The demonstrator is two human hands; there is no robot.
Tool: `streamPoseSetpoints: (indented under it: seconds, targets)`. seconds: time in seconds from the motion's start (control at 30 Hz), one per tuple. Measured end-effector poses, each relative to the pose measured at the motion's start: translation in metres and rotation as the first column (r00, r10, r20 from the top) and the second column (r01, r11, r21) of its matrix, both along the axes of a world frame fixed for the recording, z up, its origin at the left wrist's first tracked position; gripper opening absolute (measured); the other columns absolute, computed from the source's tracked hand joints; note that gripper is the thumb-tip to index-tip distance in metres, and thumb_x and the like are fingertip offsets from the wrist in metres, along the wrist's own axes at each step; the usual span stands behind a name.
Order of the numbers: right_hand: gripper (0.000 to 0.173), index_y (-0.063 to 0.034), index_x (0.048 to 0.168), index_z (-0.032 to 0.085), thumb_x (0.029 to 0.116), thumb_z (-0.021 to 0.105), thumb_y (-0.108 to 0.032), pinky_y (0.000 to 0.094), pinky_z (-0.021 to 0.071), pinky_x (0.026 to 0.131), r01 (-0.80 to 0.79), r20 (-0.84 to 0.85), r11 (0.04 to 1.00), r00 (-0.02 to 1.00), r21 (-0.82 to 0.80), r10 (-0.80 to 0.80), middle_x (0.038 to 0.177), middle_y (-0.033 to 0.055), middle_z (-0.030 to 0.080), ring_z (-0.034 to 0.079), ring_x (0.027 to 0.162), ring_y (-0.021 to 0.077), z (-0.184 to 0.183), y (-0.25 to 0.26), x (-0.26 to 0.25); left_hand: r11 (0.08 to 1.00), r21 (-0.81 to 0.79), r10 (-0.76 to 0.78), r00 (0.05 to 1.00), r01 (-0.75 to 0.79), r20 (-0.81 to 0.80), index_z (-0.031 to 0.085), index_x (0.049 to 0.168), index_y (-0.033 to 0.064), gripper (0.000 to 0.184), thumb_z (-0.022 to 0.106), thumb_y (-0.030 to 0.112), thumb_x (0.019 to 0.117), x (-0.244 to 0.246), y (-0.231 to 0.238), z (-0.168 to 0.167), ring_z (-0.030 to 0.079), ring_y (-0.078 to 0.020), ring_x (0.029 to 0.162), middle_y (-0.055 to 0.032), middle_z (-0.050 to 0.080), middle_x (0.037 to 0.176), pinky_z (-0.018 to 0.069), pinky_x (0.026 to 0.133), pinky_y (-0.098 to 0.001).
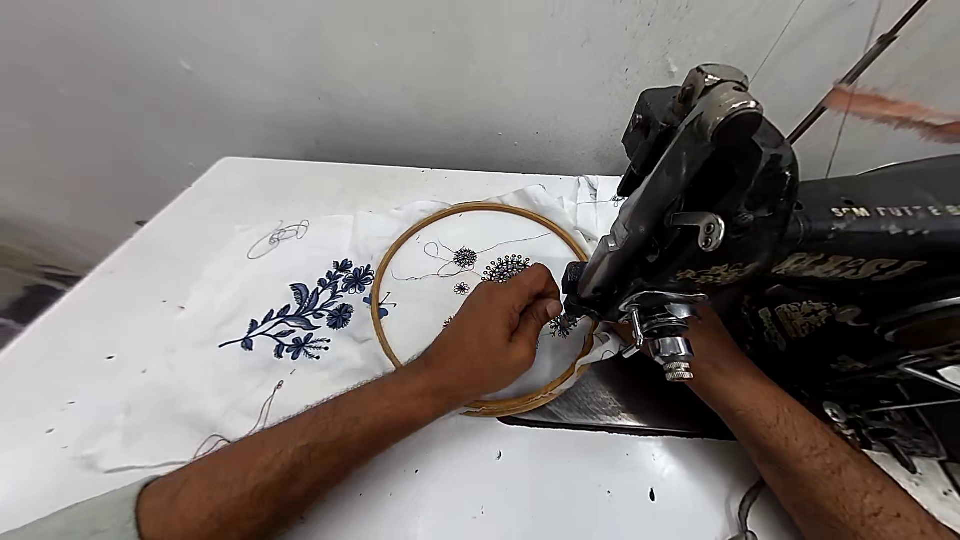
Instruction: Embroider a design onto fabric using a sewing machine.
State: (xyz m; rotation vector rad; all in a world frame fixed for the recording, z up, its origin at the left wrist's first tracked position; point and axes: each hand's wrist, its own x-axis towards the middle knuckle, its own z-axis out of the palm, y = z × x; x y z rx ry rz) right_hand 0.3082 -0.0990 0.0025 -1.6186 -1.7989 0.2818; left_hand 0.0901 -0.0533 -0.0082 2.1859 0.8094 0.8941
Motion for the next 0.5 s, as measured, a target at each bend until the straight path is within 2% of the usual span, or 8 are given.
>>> streamPoseSetpoints:
  seconds: [0.1, 0.13, 0.2, 0.3, 0.33, 0.37, 0.4, 0.5]
  targets:
    - [0.022, 0.0007, 0.100, 0.067, 0.0863, 0.073, -0.015, 0.0299, 0.0503, 0.078, 0.003, 0.025, 1.000, 1.000, -0.023, -0.003, 0.087, 0.0101, 0.066, 0.063, 0.081, 0.0109, 0.003, -0.003, 0.001, 0.967, 0.217, 0.175, 0.968, -0.135, -0.178, 0.062, 0.096, 0.0097, 0.014, 0.052, 0.016, 0.1035, -0.003, -0.001, -0.001, 0.052, -0.0091, 0.053, 0.0029, 0.053, 0.064, 0.0436, 0.048, -0.0289]
    - [0.024, 0.0025, 0.103, 0.067, 0.0868, 0.074, -0.013, 0.0354, 0.0506, 0.081, 0.005, 0.014, 0.999, 1.000, -0.043, -0.005, 0.091, 0.0136, 0.067, 0.064, 0.085, 0.0156, 0.006, -0.004, 0.001, 0.954, 0.238, 0.233, 0.950, -0.182, -0.207, 0.062, 0.097, 0.0086, 0.015, 0.051, 0.016, 0.1038, -0.009, 0.003, 0.000, 0.053, -0.0116, 0.053, 0.0014, 0.054, 0.063, 0.0449, 0.049, -0.0323]
    - [0.026, 0.0003, 0.107, 0.066, 0.0868, 0.073, -0.016, 0.0392, 0.0509, 0.083, 0.001, 0.010, 0.999, 1.000, -0.036, -0.001, 0.095, 0.0135, 0.067, 0.065, 0.090, 0.0178, 0.005, -0.003, 0.002, 0.926, 0.242, 0.347, 0.906, -0.290, -0.242, 0.062, 0.100, 0.0059, 0.018, 0.050, 0.018, 0.1061, -0.025, 0.014, 0.004, 0.054, -0.0164, 0.054, -0.0024, 0.054, 0.064, 0.0460, 0.051, -0.0385]
    - [0.023, -0.0030, 0.103, 0.068, 0.0862, 0.074, -0.017, 0.0354, 0.0507, 0.082, -0.007, 0.012, 1.000, 1.000, 0.029, 0.007, 0.093, 0.0104, 0.067, 0.065, 0.089, 0.0144, 0.004, -0.001, 0.001, 0.876, 0.315, 0.450, 0.854, -0.365, -0.261, 0.064, 0.105, 0.0073, 0.019, 0.051, 0.021, 0.1070, -0.041, 0.031, 0.013, 0.059, -0.0167, 0.062, -0.0030, 0.060, 0.073, 0.0494, 0.058, -0.0395]
    - [0.023, -0.0006, 0.103, 0.068, 0.0856, 0.074, -0.013, 0.0383, 0.0506, 0.083, -0.004, 0.015, 0.999, 1.000, 0.038, 0.003, 0.094, 0.0132, 0.067, 0.065, 0.090, 0.0176, 0.004, -0.002, 0.000, 0.883, 0.342, 0.420, 0.867, -0.322, -0.267, 0.067, 0.107, 0.0080, 0.019, 0.053, 0.021, 0.1061, -0.042, 0.033, 0.015, 0.063, -0.0166, 0.070, -0.0030, 0.065, 0.082, 0.0530, 0.065, -0.0398]
    - [0.024, -0.0003, 0.104, 0.067, 0.0849, 0.075, -0.013, 0.0388, 0.0507, 0.083, 0.008, 0.026, 0.999, 1.000, 0.039, -0.009, 0.094, 0.0135, 0.067, 0.065, 0.090, 0.0183, 0.004, -0.002, 0.000, 0.903, 0.357, 0.351, 0.889, -0.238, -0.293, 0.069, 0.114, 0.0077, 0.022, 0.054, 0.022, 0.1051, -0.042, 0.032, 0.016, 0.067, -0.0199, 0.087, -0.0052, 0.070, 0.097, 0.0564, 0.078, -0.0443]
    - [0.026, 0.0000, 0.105, 0.067, 0.0851, 0.074, -0.015, 0.0398, 0.0506, 0.083, 0.016, 0.033, 0.999, 0.999, 0.035, -0.017, 0.095, 0.0140, 0.067, 0.065, 0.091, 0.0191, 0.003, -0.003, 0.000, 0.925, 0.352, 0.265, 0.904, -0.140, -0.336, 0.068, 0.121, 0.0080, 0.028, 0.054, 0.025, 0.1044, -0.040, 0.028, 0.016, 0.067, -0.0241, 0.104, -0.0070, 0.071, 0.112, 0.0542, 0.089, -0.0505]
    - [0.027, 0.0003, 0.105, 0.066, 0.0861, 0.072, -0.018, 0.0367, 0.0516, 0.080, 0.035, 0.083, 0.999, 0.996, 0.007, -0.035, 0.092, 0.0128, 0.067, 0.065, 0.086, 0.0169, 0.002, -0.006, 0.001, 0.954, 0.285, 0.082, 0.836, 0.092, -0.543, 0.059, 0.142, 0.0122, 0.051, 0.048, 0.045, 0.1050, -0.032, 0.007, 0.011, 0.049, -0.0290, 0.141, -0.0039, 0.057, 0.149, 0.0407, 0.108, -0.0617]
